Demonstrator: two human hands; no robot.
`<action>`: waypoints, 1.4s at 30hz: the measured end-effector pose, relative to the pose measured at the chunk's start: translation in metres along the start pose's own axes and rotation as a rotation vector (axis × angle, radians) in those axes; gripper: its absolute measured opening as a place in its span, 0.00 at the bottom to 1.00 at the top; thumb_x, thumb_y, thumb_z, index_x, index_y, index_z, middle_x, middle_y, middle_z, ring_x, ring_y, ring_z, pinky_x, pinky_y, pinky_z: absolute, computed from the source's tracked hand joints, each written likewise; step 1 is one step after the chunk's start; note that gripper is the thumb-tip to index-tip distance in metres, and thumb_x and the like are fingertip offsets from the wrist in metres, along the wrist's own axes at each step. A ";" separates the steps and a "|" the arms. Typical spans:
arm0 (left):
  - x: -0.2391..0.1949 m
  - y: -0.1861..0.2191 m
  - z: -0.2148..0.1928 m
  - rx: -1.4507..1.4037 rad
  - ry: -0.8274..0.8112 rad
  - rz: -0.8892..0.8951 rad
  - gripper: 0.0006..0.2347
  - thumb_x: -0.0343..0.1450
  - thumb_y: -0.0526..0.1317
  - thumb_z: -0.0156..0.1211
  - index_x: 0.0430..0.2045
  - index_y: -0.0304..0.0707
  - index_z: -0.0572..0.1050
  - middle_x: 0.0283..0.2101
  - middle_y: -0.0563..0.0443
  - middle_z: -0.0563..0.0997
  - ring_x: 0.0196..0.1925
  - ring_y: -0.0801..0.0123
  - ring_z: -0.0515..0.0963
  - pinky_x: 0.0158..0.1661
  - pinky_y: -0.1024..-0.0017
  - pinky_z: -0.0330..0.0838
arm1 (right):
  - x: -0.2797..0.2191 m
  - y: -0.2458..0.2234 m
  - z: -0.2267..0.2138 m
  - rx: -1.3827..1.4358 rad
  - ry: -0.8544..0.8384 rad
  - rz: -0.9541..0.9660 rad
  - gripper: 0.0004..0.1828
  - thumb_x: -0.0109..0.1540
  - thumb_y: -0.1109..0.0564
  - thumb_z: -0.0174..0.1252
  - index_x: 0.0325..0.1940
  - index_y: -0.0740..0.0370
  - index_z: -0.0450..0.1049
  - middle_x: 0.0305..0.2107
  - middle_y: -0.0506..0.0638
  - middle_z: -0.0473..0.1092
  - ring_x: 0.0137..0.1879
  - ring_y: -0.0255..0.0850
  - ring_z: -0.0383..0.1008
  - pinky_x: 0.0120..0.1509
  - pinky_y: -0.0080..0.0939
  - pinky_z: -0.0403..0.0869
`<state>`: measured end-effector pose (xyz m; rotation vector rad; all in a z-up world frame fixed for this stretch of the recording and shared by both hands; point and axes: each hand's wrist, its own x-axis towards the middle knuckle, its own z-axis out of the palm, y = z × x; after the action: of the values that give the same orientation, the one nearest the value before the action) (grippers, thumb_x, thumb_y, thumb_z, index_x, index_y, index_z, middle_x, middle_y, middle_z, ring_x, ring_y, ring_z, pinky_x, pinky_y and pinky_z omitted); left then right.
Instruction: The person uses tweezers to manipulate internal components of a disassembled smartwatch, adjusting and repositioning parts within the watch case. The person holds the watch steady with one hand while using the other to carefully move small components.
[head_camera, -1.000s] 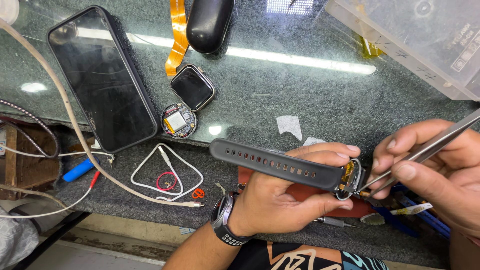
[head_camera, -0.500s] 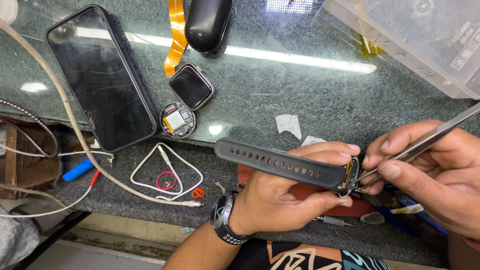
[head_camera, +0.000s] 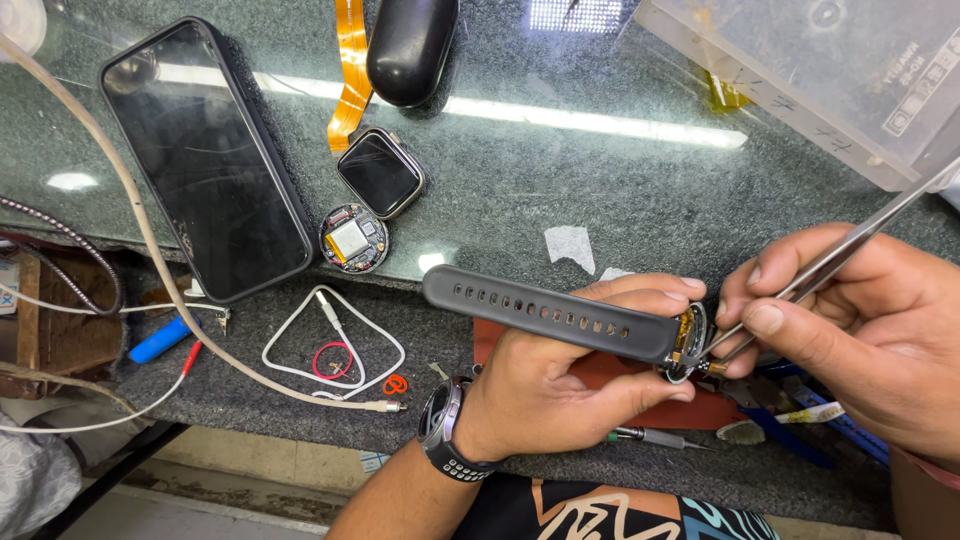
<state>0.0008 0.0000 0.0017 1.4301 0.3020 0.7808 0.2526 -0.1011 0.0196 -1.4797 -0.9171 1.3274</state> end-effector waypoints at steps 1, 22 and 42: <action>0.000 0.000 0.000 0.004 0.001 -0.002 0.21 0.72 0.30 0.74 0.58 0.31 0.71 0.63 0.41 0.77 0.65 0.60 0.76 0.64 0.69 0.73 | 0.000 0.000 0.000 -0.009 -0.007 -0.001 0.10 0.66 0.69 0.54 0.52 0.70 0.68 0.40 0.65 0.76 0.43 0.48 0.84 0.43 0.45 0.85; 0.001 0.002 0.000 0.008 0.012 -0.003 0.22 0.72 0.31 0.75 0.58 0.32 0.71 0.63 0.42 0.77 0.65 0.61 0.76 0.65 0.69 0.73 | -0.010 0.007 -0.010 0.270 -0.002 -0.025 0.09 0.69 0.66 0.54 0.53 0.72 0.71 0.34 0.63 0.69 0.38 0.47 0.78 0.37 0.44 0.79; 0.001 0.000 0.002 -0.003 0.010 -0.017 0.22 0.71 0.30 0.75 0.58 0.31 0.71 0.63 0.42 0.77 0.65 0.60 0.76 0.65 0.69 0.73 | -0.004 -0.004 0.006 0.027 -0.011 -0.082 0.09 0.67 0.64 0.55 0.52 0.67 0.69 0.43 0.63 0.73 0.45 0.47 0.84 0.47 0.45 0.82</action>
<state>0.0028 -0.0007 0.0018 1.4192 0.3201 0.7751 0.2459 -0.1032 0.0244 -1.4011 -0.9526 1.2846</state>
